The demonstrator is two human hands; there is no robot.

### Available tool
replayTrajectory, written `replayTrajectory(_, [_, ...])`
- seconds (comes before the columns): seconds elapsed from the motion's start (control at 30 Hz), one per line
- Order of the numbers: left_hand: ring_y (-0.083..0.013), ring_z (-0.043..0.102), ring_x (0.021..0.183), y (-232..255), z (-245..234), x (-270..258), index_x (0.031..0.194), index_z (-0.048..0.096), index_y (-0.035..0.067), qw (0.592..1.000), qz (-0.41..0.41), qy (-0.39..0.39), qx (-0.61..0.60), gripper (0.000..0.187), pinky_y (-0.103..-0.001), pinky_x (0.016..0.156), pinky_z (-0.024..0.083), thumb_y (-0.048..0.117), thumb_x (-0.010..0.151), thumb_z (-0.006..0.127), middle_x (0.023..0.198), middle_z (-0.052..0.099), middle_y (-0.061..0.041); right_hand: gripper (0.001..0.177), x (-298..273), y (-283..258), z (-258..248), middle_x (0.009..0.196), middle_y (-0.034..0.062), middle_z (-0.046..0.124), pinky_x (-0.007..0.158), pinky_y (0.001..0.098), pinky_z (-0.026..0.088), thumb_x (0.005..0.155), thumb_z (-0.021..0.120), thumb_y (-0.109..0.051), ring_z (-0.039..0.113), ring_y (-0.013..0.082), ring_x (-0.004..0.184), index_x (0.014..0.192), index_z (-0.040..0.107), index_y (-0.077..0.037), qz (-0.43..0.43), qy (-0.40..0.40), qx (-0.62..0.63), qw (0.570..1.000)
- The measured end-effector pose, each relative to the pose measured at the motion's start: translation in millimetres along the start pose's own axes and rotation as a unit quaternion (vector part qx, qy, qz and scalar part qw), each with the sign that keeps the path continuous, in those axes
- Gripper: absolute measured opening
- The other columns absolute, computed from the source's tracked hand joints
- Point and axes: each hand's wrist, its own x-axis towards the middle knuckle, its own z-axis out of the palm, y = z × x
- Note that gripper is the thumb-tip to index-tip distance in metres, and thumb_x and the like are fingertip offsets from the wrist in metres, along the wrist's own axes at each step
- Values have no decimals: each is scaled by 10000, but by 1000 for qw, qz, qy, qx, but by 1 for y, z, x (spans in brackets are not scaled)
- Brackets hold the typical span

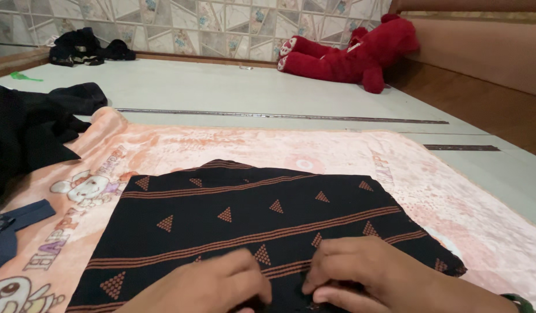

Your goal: The person folds an orange t-shirt and a pair of black patterned pants by hand on the floor.

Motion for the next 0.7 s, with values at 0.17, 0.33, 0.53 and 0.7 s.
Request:
replayTrajectory(0.17, [-210, 619, 1161, -28, 22, 14, 1236, 688, 93, 991, 134, 1, 3, 252, -321, 899, 556, 189, 1029, 580, 1161, 621, -78, 203, 3, 8, 2, 942, 76, 664, 724, 328, 560, 968, 669, -206, 702, 209, 887, 1116, 762, -102, 64, -80, 36, 994])
replayTrajectory(0.33, [-178, 642, 1155, -27, 22, 16, 1132, 697, 78, 986, 164, 12, -31, 201, -277, 919, 566, 183, 1033, 556, 1138, 682, -45, 229, 3, 5, -6, 965, 74, 674, 748, 339, 564, 917, 702, -172, 697, 224, 922, 1122, 741, -76, 28, -73, 44, 996])
replayTrajectory(0.53, [-135, 713, 1054, -12, 5, 11, 1112, 729, 140, 995, -24, -36, -92, 194, -260, 878, 582, 236, 987, 618, 1083, 668, -24, 350, -5, -2, -31, 983, 38, 685, 783, 340, 553, 818, 773, -310, 695, 189, 921, 1103, 741, -108, 211, -112, -50, 970])
replayTrajectory(0.7, [-165, 721, 1003, -15, 8, 13, 1085, 736, 111, 999, 33, -20, -26, 197, -277, 823, 598, 227, 989, 609, 1050, 675, -46, 436, -12, 4, -40, 996, 45, 670, 800, 365, 542, 741, 799, -291, 678, 207, 937, 1130, 721, -110, 213, -131, -51, 967])
